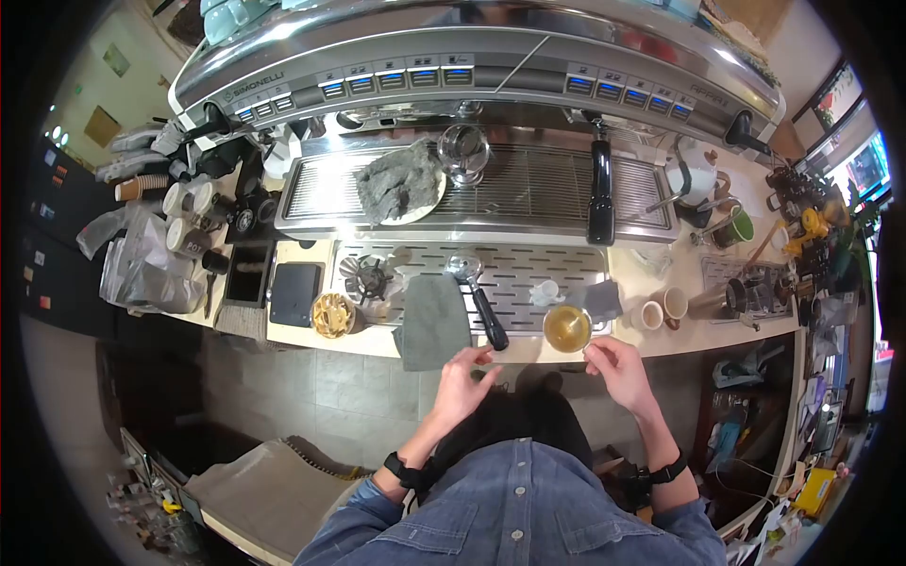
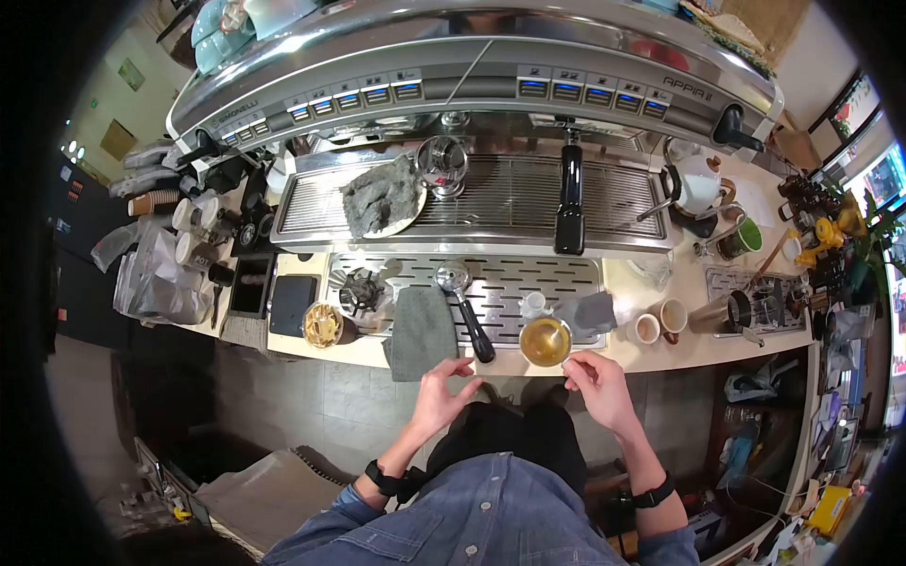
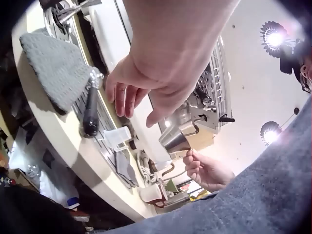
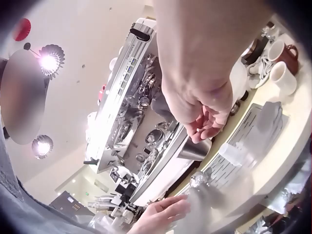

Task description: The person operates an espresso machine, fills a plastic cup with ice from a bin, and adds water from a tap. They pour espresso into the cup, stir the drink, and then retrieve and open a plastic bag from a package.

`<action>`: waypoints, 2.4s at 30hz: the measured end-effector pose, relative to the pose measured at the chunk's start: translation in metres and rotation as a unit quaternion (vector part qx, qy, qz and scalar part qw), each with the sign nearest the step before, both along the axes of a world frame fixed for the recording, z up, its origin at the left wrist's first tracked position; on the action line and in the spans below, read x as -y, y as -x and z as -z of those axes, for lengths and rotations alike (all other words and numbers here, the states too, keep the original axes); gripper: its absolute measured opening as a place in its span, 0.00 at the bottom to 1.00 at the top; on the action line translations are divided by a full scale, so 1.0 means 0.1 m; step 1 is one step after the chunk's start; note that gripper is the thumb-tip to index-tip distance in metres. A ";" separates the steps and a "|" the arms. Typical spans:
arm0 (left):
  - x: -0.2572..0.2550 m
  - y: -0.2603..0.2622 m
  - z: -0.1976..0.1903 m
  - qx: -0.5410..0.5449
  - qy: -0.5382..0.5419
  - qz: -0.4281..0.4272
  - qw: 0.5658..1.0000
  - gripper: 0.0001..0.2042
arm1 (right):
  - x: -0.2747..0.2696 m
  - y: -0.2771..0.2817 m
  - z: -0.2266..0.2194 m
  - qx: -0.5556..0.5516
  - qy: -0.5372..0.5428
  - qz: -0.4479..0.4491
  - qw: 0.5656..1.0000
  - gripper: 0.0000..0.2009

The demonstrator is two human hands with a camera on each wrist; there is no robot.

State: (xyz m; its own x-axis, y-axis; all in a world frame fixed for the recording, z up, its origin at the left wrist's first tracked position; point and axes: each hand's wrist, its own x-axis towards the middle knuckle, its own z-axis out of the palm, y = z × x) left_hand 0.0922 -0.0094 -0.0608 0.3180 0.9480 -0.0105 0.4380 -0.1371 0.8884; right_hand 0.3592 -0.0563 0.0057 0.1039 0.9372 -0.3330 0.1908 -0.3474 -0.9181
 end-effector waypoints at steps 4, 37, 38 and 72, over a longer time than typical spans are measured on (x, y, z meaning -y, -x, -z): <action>0.02 0.26 0.05 -0.009 0.007 -0.023 1.000 0.09 | -0.06 0.09 0.05 0.017 -0.006 -0.002 1.000 0.09; -0.07 0.37 0.51 -0.287 -0.097 -0.117 0.946 0.16 | -0.88 0.02 0.14 0.020 -0.107 -0.060 0.992 0.09; -0.12 0.39 0.53 -0.295 -0.079 -0.085 0.948 0.16 | -0.87 0.09 0.14 0.026 -0.106 -0.057 0.992 0.09; -0.16 2.67 0.73 -0.256 0.110 0.103 0.955 0.19 | -1.15 3.23 0.20 0.420 -0.385 -0.228 0.790 0.06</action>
State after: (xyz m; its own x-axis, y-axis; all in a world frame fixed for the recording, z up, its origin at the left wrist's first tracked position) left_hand -0.1752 0.0062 -0.1336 0.3976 0.8224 -0.4069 0.8070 -0.1023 0.5817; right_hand 0.0363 0.0585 -0.0145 -0.4209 0.8324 0.3605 0.7893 0.5319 -0.3068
